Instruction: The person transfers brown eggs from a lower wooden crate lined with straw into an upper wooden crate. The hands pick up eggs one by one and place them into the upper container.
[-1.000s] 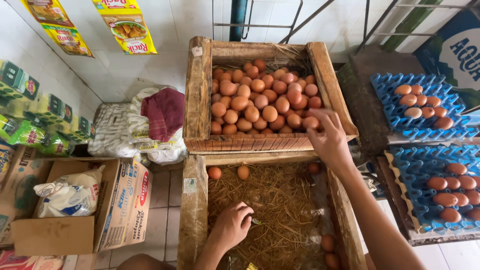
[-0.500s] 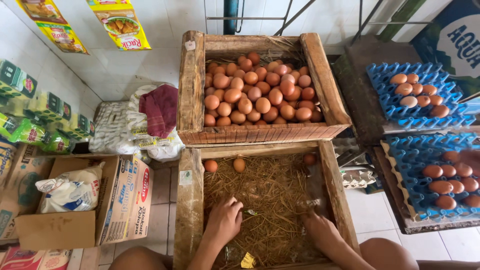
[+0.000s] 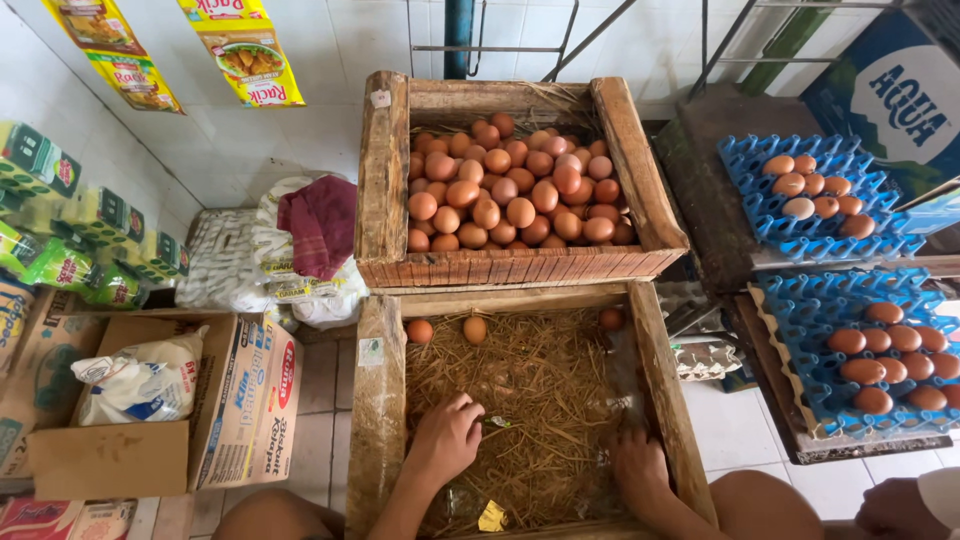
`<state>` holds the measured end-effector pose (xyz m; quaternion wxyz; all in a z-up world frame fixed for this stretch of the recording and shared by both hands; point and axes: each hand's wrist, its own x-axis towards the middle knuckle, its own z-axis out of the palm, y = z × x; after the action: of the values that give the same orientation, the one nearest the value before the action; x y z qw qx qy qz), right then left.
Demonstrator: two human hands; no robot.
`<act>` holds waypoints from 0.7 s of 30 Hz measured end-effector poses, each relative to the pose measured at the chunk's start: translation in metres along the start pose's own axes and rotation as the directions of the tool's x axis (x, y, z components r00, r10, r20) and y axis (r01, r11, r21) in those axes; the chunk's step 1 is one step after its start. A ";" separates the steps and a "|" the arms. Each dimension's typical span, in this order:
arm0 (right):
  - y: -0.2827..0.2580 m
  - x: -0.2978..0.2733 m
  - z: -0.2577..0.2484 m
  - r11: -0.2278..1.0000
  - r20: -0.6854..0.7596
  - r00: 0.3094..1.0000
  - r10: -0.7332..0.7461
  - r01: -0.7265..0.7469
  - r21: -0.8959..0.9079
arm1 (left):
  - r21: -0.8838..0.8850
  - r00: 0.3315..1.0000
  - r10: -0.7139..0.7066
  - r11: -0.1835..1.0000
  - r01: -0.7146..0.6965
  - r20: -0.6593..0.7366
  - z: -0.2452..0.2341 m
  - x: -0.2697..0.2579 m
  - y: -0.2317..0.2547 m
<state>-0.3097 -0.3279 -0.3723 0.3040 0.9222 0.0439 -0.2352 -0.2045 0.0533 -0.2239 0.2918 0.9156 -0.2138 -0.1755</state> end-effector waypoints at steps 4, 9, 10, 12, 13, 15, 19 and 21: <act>0.001 0.002 -0.001 1.000 -0.023 0.999 0.024 -0.024 -0.007 | -0.016 0.999 0.023 1.000 -0.024 -0.036 0.000 -0.002 -0.001; 0.008 -0.012 -0.013 1.000 -0.223 0.975 0.021 -0.026 -0.016 | -0.007 0.998 0.055 0.998 -0.056 -0.031 0.001 0.002 -0.003; 0.016 -0.013 -0.032 1.000 -0.223 0.975 0.016 -0.022 -0.022 | -0.012 0.998 0.051 0.999 -0.052 -0.033 -0.001 0.004 -0.001; 0.028 -0.019 -0.069 0.997 -0.072 0.997 -0.014 0.019 0.071 | -0.020 0.999 0.030 0.999 -0.030 -0.011 -0.004 0.003 0.002; 0.037 -0.021 -0.098 0.997 -0.077 0.997 -0.014 0.019 0.069 | -0.019 0.999 0.029 0.999 -0.030 -0.016 -0.008 0.003 0.004; 0.056 -0.028 -0.154 0.891 -0.003 1.000 -0.023 0.022 0.454 | -0.013 0.999 0.024 1.000 -0.023 0.041 -0.015 0.002 0.009; 0.091 -0.035 -0.258 0.731 -0.173 0.982 0.076 0.063 0.679 | 0.036 0.994 -0.016 0.999 0.012 0.110 -0.011 0.003 0.008; 0.110 -0.034 -0.307 0.626 -0.233 0.958 0.165 0.081 0.776 | -0.029 0.997 0.071 0.997 -0.072 -0.032 -0.006 0.002 0.003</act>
<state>-0.1900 -0.2367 -0.0805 -0.1284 0.9868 -0.0411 -0.0901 -0.2011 0.0529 -0.2182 0.3147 0.9055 -0.2391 -0.1541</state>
